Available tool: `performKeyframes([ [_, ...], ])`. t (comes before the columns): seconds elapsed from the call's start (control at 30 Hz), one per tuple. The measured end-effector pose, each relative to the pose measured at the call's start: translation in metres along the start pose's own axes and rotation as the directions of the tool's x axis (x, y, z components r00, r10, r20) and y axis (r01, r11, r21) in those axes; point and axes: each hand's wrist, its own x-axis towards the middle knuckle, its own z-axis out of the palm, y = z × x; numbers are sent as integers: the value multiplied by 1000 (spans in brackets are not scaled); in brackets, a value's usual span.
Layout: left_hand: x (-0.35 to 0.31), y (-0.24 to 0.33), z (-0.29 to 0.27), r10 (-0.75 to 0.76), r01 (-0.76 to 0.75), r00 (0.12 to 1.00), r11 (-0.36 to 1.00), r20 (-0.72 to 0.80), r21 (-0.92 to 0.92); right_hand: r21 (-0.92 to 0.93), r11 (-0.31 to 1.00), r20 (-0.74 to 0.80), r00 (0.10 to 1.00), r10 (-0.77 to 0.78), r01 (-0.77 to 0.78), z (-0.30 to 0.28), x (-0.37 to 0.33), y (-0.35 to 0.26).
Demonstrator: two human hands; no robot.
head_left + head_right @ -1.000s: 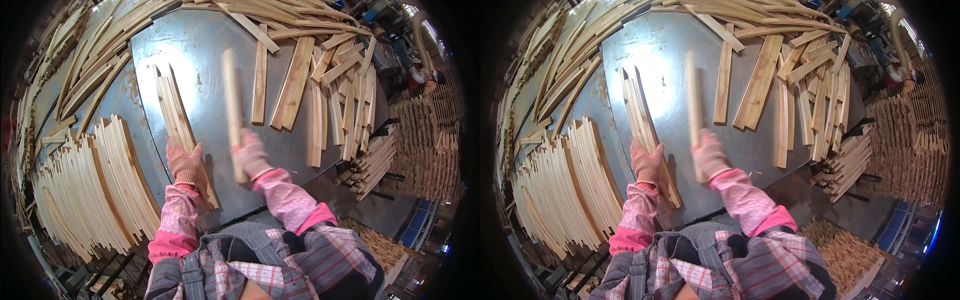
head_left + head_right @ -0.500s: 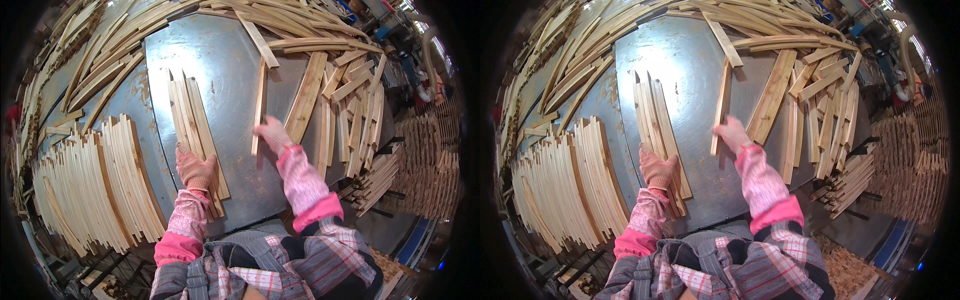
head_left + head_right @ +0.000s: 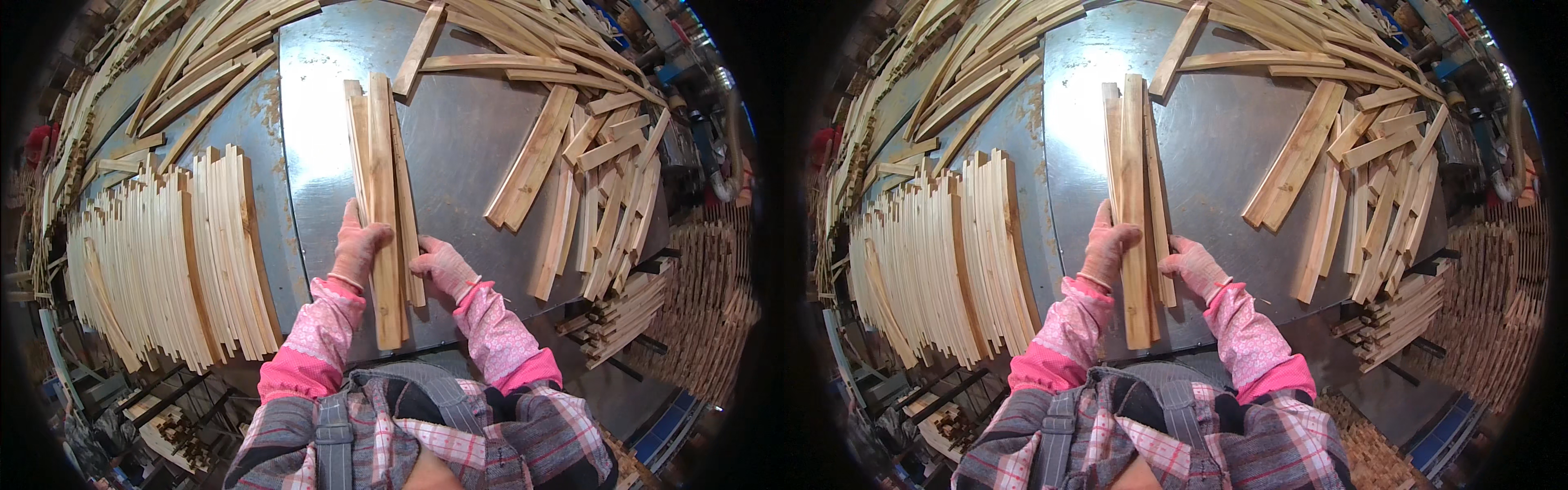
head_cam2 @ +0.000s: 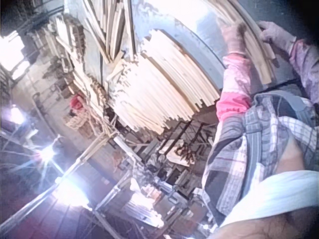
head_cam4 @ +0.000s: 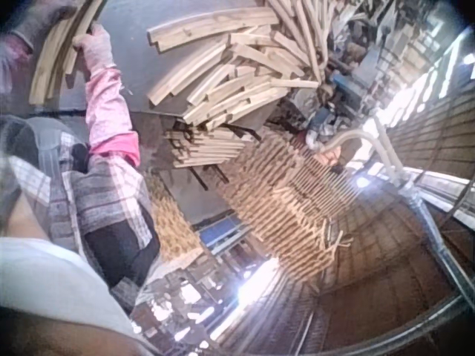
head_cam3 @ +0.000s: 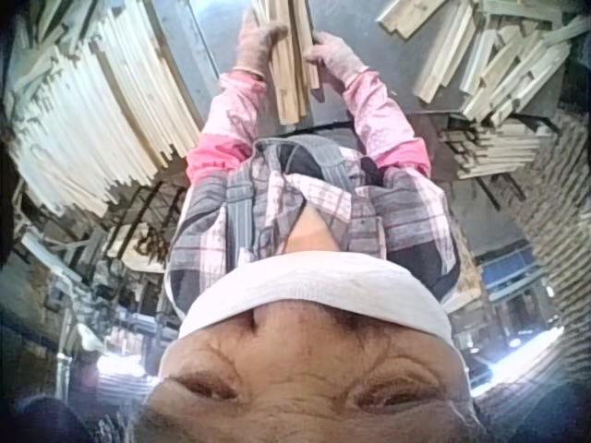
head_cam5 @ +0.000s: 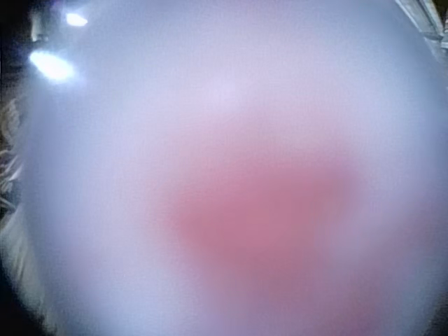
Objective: The person sorts and stacks long wooden slats on a metal table, moving them from a scattered pile into organized groups by hand.
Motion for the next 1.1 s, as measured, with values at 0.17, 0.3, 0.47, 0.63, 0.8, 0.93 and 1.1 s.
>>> performKeyframes([
  [0.17, -6, 8, -17, -94, 235, 947, 856, 308, -461, 3, 994, -1, 994, 111, -111, -7, 5, -4],
  [0.3, 1, -9, -26, -7, 382, 864, 660, 503, -647, -472, 878, -211, 977, -29, -76, 13, 25, 4],
  [0.47, -5, 24, -23, -147, 300, 938, 798, 314, -523, -532, 735, -489, 861, 139, -420, 54, 25, -34],
  [0.63, 12, 43, -38, 217, -11, 947, 759, -238, 650, -514, 784, -447, 889, 100, -347, 54, 17, -34],
  [0.8, 19, 41, -30, 147, 76, 981, 324, -129, 943, -614, 745, -334, 941, 54, -260, 64, 14, -18],
  [0.93, 36, 38, -38, 136, 97, 979, 331, -149, 939, -330, 933, -101, 988, 116, -143, 32, 19, -9],
  [1.1, 20, 7, -6, 393, 65, 913, 119, -107, 991, -347, 927, -243, 968, 60, -145, 21, 8, -11],
])
